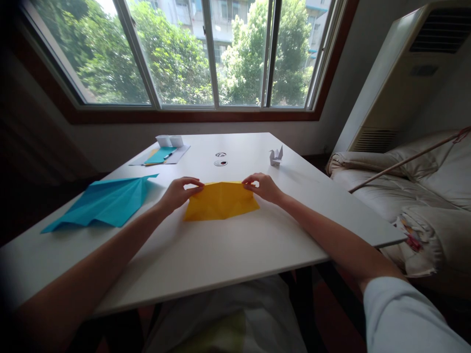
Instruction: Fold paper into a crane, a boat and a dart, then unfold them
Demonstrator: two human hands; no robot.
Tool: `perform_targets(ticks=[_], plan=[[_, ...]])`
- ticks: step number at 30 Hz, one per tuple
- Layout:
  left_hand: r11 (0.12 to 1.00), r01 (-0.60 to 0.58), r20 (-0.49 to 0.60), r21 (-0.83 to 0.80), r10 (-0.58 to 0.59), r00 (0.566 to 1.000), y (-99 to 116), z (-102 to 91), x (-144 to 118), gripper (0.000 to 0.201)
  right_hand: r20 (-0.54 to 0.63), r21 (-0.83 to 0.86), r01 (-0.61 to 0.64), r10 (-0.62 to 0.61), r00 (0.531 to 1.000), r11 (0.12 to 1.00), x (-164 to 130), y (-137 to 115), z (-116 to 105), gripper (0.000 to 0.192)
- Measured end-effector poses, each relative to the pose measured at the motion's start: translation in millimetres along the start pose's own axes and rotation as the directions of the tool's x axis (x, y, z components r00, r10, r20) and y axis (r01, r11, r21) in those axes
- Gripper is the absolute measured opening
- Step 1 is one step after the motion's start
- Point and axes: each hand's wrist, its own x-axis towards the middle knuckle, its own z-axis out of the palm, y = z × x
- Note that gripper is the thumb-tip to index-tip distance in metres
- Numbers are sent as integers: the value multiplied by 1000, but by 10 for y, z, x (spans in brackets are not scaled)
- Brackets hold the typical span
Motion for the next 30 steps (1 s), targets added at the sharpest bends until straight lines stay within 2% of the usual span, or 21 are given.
perform_targets(ticks=[3, 7, 18, 24, 30], plan=[[986, -145, 145, 76, 133, 980, 23, -8, -13, 22, 80, 23, 31, -33, 996, 999, -9, 9, -19, 17], [971, -210, 241, 111, 179, 954, 61, 44, -64, 29, 77, 71, 21, -27, 997, 997, -16, -7, -8, 18], [950, -284, 212, 132, 253, 944, 69, 107, -78, 24, 20, 125, 46, -48, 999, 991, -30, -93, 34, 17], [953, -285, 232, 106, 255, 939, 117, 104, -116, 26, 6, 133, 36, -37, 999, 990, -34, -124, 60, 17], [953, -280, 200, 115, 254, 946, 156, 96, -113, 24, -19, 133, 39, -37, 999, 990, -37, -151, 62, 16]])
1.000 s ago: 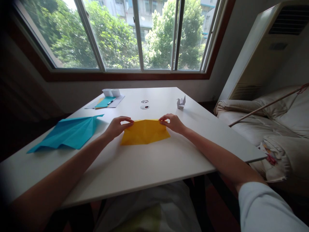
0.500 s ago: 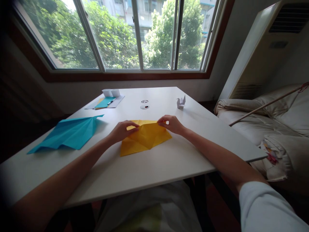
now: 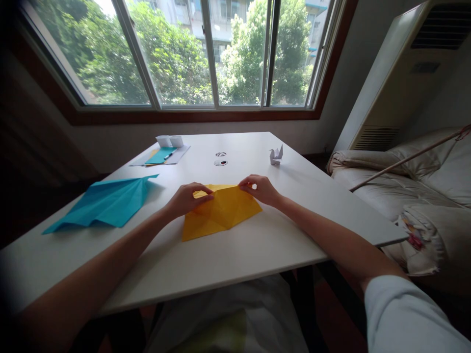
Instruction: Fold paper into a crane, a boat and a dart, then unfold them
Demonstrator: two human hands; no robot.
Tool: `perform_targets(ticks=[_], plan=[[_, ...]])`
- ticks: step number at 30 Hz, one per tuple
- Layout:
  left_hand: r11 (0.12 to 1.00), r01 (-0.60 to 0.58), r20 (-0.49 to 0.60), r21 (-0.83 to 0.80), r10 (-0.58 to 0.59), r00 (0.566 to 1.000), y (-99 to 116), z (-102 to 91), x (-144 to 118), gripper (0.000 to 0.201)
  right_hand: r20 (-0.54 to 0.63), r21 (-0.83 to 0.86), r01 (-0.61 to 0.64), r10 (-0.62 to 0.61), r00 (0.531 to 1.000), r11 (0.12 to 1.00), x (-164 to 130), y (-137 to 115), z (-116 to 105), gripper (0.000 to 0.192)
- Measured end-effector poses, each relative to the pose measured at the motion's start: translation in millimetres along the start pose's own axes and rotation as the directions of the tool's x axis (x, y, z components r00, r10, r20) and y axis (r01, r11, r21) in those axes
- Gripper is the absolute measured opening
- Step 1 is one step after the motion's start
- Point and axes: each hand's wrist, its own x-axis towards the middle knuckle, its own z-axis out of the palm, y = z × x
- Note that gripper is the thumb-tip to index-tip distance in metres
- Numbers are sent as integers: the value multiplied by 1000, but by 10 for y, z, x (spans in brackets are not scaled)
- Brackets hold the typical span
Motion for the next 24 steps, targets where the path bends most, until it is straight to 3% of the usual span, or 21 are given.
perform_targets(ticks=[16, 24], plan=[[1000, -24, -44, -19, 23, 999, 50, -15, -4, 19, -11, -12, 15, -15, 1000, 1000, -2, -33, 12, 17], [999, -43, -107, 26, 45, 993, 112, -45, -4, 20, -43, -145, 80, -87, 995, 986, -10, -46, 2, 19]])
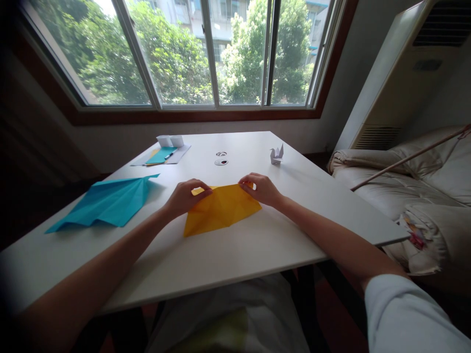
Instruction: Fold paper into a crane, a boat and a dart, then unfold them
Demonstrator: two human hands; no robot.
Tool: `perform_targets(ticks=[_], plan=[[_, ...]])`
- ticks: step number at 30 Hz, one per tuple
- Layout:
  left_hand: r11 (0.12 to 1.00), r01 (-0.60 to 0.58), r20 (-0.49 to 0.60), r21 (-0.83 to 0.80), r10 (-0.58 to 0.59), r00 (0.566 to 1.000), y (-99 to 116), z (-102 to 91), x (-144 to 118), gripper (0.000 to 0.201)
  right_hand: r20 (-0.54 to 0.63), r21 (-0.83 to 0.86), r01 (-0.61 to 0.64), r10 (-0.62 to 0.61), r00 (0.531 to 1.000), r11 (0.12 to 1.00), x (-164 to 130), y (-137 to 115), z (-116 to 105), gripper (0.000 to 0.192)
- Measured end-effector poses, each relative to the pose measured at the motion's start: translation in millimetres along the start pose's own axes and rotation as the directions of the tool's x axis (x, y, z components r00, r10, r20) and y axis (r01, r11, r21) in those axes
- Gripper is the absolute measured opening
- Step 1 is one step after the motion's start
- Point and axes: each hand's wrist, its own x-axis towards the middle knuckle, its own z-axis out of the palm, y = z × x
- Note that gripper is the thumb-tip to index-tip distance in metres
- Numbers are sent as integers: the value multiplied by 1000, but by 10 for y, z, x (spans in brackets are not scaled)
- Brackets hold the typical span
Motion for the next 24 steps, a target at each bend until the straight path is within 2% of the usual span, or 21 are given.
perform_targets(ticks=[4, 7, 10, 24], plan=[[1000, -21, -4, -5, 21, 1000, 4, 0, -5, 20, -4, -162, 38, -39, 999, 986, -1, -39, 5, 20], [999, -29, -5, -24, 29, 1000, 15, -2, -9, 21, 34, -316, 99, -93, 995, 944, -3, -100, 17, 21], [998, -32, -24, -56, 31, 999, 54, -7, -13, 20, 54, -399, 129, -117, 992, 908, -9, -168, 29, 22], [985, -100, -217, -142, 68, 974, 205, 8, -22, 14, -64, -286, 116, -140, 988, 951, -3, -269, 58, 17]])
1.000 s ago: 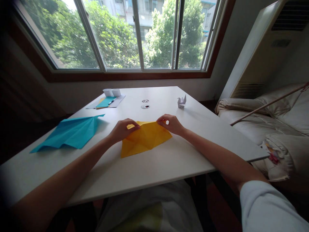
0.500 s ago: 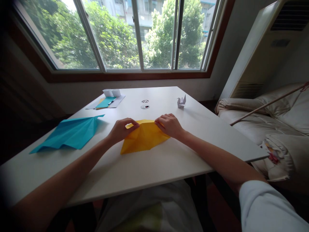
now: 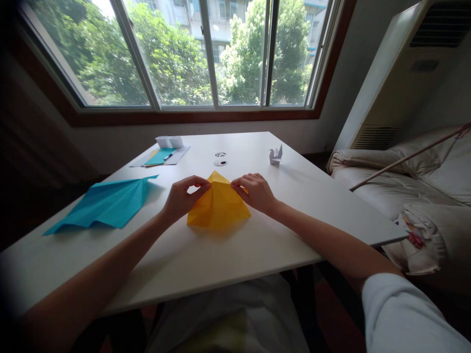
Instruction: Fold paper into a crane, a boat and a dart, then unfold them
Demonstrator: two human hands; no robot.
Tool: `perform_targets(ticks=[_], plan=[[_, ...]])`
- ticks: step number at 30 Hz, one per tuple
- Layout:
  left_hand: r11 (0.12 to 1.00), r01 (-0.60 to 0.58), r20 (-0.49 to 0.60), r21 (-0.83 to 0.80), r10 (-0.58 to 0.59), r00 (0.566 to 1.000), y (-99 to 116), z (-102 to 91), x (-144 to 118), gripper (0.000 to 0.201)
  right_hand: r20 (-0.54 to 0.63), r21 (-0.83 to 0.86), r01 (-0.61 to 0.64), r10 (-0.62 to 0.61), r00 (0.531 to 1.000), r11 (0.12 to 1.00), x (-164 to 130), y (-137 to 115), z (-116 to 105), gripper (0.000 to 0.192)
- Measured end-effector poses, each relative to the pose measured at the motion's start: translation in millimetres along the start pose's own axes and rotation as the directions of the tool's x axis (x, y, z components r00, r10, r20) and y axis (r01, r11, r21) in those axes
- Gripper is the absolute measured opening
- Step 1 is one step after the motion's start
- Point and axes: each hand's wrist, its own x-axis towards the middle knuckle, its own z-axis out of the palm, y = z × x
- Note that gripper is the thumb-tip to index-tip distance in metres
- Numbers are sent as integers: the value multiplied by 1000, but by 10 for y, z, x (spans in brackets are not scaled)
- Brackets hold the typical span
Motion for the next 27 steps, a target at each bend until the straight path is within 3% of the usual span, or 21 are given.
perform_targets(ticks=[7, 16, 27], plan=[[995, 42, -50, -94, -47, 998, 28, 36, 0, 14, -67, 69, -7, 12, 998, 998, 24, -73, 12, 14], [994, 72, -13, -87, -73, 997, 58, 22, -14, 16, -116, 107, -70, 82, 990, 992, 36, -75, 6, 13], [993, -110, -37, -34, 109, 993, 142, -29, 20, 8, -76, 105, -31, 39, 996, 994, 34, -88, 7, 13]])
